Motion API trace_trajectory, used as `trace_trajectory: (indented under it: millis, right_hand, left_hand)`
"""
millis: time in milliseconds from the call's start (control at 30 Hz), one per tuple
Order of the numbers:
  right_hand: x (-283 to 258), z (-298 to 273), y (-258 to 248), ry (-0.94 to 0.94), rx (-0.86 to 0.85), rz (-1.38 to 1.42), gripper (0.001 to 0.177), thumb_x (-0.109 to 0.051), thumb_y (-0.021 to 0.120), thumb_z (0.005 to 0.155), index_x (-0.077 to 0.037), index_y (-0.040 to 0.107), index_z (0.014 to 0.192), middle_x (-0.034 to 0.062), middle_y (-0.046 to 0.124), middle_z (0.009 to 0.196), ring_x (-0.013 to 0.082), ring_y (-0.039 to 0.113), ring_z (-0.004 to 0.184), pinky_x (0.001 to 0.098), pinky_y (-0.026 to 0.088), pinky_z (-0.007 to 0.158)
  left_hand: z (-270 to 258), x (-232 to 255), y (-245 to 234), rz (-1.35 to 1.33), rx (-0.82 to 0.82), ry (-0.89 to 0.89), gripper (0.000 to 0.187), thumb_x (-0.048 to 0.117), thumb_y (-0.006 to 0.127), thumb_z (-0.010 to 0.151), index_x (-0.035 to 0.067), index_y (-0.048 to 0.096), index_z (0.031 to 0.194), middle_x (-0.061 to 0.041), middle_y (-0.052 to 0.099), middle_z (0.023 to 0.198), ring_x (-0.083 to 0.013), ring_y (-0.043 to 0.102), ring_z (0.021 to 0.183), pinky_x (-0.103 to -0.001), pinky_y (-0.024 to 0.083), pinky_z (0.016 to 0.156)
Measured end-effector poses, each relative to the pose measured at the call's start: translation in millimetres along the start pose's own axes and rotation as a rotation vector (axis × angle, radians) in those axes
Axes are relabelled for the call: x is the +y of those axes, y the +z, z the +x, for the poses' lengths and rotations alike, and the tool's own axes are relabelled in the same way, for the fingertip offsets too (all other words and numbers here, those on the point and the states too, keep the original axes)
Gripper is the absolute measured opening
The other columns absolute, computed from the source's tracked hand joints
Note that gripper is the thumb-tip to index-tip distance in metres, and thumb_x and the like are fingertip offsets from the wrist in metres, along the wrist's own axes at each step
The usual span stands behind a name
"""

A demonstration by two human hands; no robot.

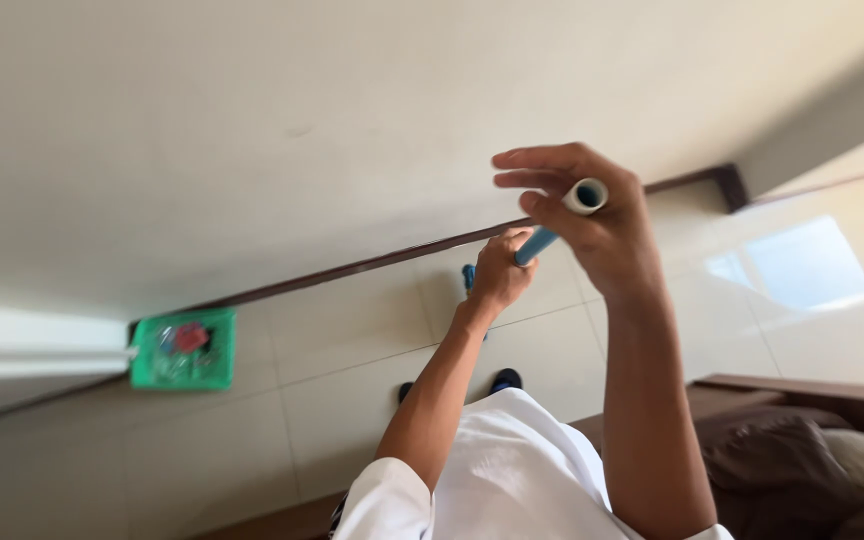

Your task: The person is assembling a cleaning tool, specifically a mop or floor squeegee, by connecting the handle segments and attaching the head.

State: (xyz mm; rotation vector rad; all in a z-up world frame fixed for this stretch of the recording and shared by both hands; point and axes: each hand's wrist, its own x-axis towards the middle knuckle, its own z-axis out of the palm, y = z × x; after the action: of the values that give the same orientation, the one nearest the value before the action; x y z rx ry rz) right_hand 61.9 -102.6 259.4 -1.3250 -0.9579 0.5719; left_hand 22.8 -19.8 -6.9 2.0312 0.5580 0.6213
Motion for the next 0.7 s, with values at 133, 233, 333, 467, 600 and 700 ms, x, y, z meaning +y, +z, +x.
trace_trajectory:
  millis: [133,233,333,467,600,700]
  right_hand:
    - [20.1,-11.2,-48.6,-0.001,0.031,-0.019,0.030,0.011,0.064,0.093,0.001,0.069,0.121,0.0156,0.074,0.123,0.0273,0.073,0.117,0.0384,0.062,0.098]
    - [29.7,-15.8,-71.5,0.029,0.028,0.010,0.040,0.010,0.062,0.090,-0.001,0.065,0.129,0.0142,0.074,0.123,0.0260,0.072,0.118,0.0375,0.062,0.096]
    - [39.2,-16.7,-83.2,0.068,0.022,0.016,0.047,0.009,0.064,0.091,-0.004,0.060,0.137,0.0132,0.072,0.125,0.0258,0.071,0.117,0.0367,0.061,0.096]
    - [52.7,-16.6,-87.8,0.024,0.013,0.083,0.040,0.010,0.061,0.095,-0.004,0.066,0.132,0.0136,0.073,0.127,0.0274,0.072,0.122,0.0373,0.062,0.097]
    - [55.4,-10.4,-77.4,0.013,-0.012,0.180,0.031,0.010,0.062,0.096,-0.003,0.071,0.123,0.0136,0.074,0.125,0.0275,0.073,0.120,0.0364,0.063,0.098]
    - [67.9,-10.0,-68.4,0.002,-0.040,0.241,0.029,0.011,0.061,0.096,-0.003,0.073,0.118,0.0138,0.074,0.125,0.0271,0.073,0.120,0.0353,0.062,0.095]
  left_hand:
    - [15.4,39.4,40.9,-0.038,-0.185,-0.088,0.017,0.007,0.057,0.084,-0.002,0.068,0.093,-0.017,0.073,0.109,-0.0373,0.068,0.097,-0.047,0.054,0.089]
    - [23.0,35.3,77.0,0.008,-0.227,-0.125,0.017,0.011,0.056,0.087,-0.002,0.067,0.089,-0.018,0.072,0.098,-0.0379,0.070,0.090,-0.048,0.056,0.086]
    - [27.0,32.3,88.6,0.024,-0.307,-0.200,0.018,0.015,0.055,0.091,0.000,0.065,0.097,-0.020,0.072,0.087,-0.0390,0.070,0.086,-0.049,0.056,0.084]
    - [24.3,44.3,62.5,0.016,-0.315,-0.168,0.027,0.009,0.055,0.083,0.004,0.064,0.108,-0.019,0.074,0.092,-0.0388,0.070,0.089,-0.049,0.054,0.086]
    - [16.1,25.9,33.3,0.094,-0.294,-0.068,0.031,0.006,0.056,0.080,0.013,0.077,0.101,-0.011,0.071,0.119,-0.0328,0.069,0.104,-0.049,0.048,0.098]
    - [4.7,10.3,13.7,0.172,-0.265,-0.082,0.034,0.004,0.054,0.082,0.017,0.078,0.103,-0.006,0.068,0.128,-0.0317,0.066,0.112,-0.050,0.046,0.100]
